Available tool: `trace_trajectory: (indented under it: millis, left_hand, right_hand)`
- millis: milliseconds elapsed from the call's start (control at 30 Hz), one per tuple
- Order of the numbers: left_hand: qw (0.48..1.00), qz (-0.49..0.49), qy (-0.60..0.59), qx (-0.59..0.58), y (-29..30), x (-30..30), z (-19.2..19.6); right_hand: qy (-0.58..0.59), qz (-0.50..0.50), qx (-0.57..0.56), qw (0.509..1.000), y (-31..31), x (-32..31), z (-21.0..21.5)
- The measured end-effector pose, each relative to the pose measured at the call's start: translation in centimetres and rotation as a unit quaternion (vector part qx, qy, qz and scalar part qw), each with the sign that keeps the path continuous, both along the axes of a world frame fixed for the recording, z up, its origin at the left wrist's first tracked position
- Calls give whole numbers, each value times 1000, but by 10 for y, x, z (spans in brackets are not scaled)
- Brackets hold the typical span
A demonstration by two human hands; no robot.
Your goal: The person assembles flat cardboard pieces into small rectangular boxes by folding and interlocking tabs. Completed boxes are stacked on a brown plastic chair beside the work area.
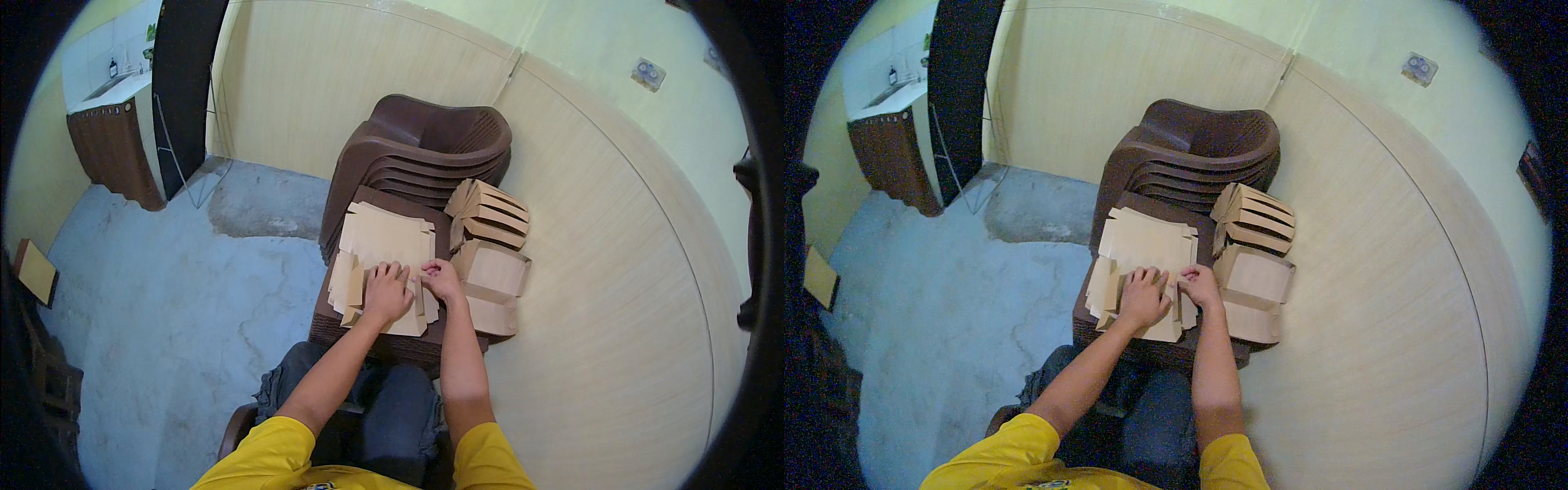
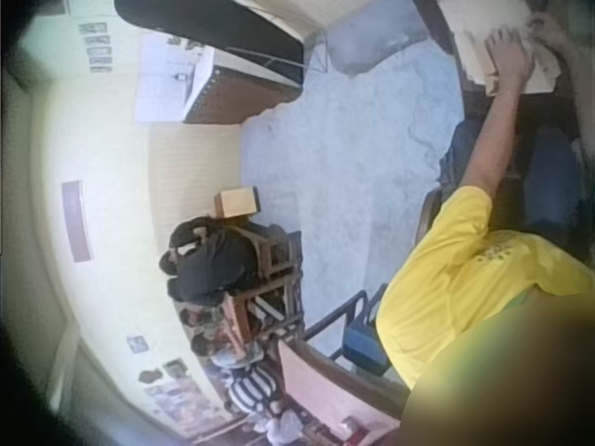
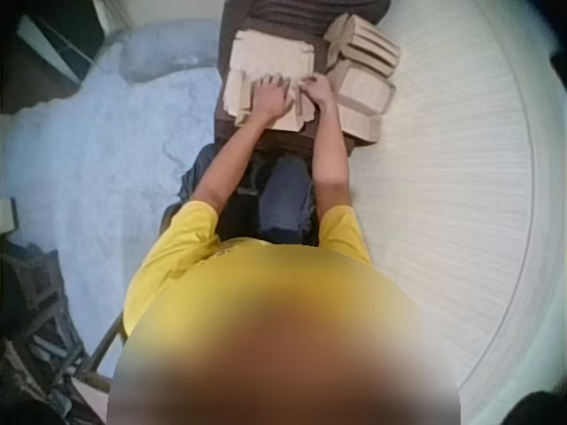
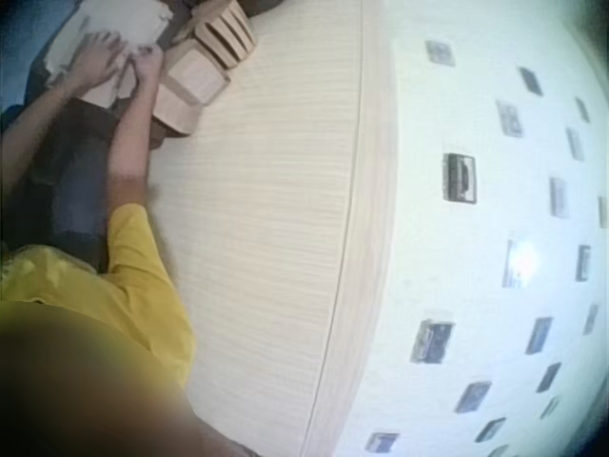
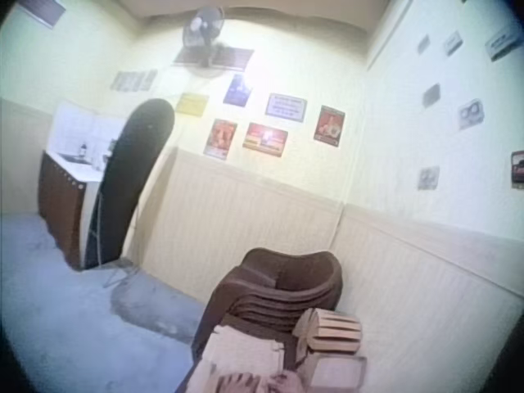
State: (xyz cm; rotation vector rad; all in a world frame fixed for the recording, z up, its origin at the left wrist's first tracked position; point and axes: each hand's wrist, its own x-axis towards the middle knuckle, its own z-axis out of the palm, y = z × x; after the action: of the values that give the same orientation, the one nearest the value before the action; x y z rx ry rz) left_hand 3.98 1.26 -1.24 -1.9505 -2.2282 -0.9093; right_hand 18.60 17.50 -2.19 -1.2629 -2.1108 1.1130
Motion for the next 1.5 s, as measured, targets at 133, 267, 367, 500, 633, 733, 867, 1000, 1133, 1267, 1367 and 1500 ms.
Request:
trace_trajectory:
  millis: [133, 267, 367, 500, 633, 733, 867, 1000, 1133, 1267, 1367, 1500]
  left_hand:
    - [1000, -4, 18, 6, 1, 0, -4]
    - [999, -7, 35, 15, 2, 0, -11]
    - [999, -9, 30, 17, 4, -1, -12]
    - [999, -13, 21, 28, -1, -1, -3]
    - [999, -26, -36, -1, -25, 2, 9]
    - [997, 9, -54, -62, -26, 4, 13]
    - [985, 121, -126, 1, 14, 3, 13]
    - [982, 96, -156, 56, 44, -9, 5]
    - [995, 58, -63, 44, 40, -17, -4]
    - [995, 51, -79, 37, 40, -18, -6]
    - [996, 47, -64, 31, 42, -17, -5]
    - [997, 44, -63, -10, 38, -16, -2]
  right_hand:
    - [-7, -25, 126, 992, -4, -4, -11]
    - [-6, -61, 148, 987, -14, -6, -13]
    - [-11, -98, 175, 980, -21, -10, -11]
    - [-61, -162, 234, 957, -19, -24, -12]
    - [-60, -231, 250, 938, -14, -36, -16]
    - [-104, -218, 243, 939, -22, -40, -16]
    - [-78, -200, 235, 948, -36, -37, -8]
    - [-60, -174, 241, 953, -40, -35, -1]
    - [4, -127, 237, 963, -40, -39, -3]
    - [188, -61, 201, 959, -32, -37, -11]
    - [177, -30, 240, 954, -25, -30, -17]
    - [128, -57, 204, 969, -23, -28, -20]
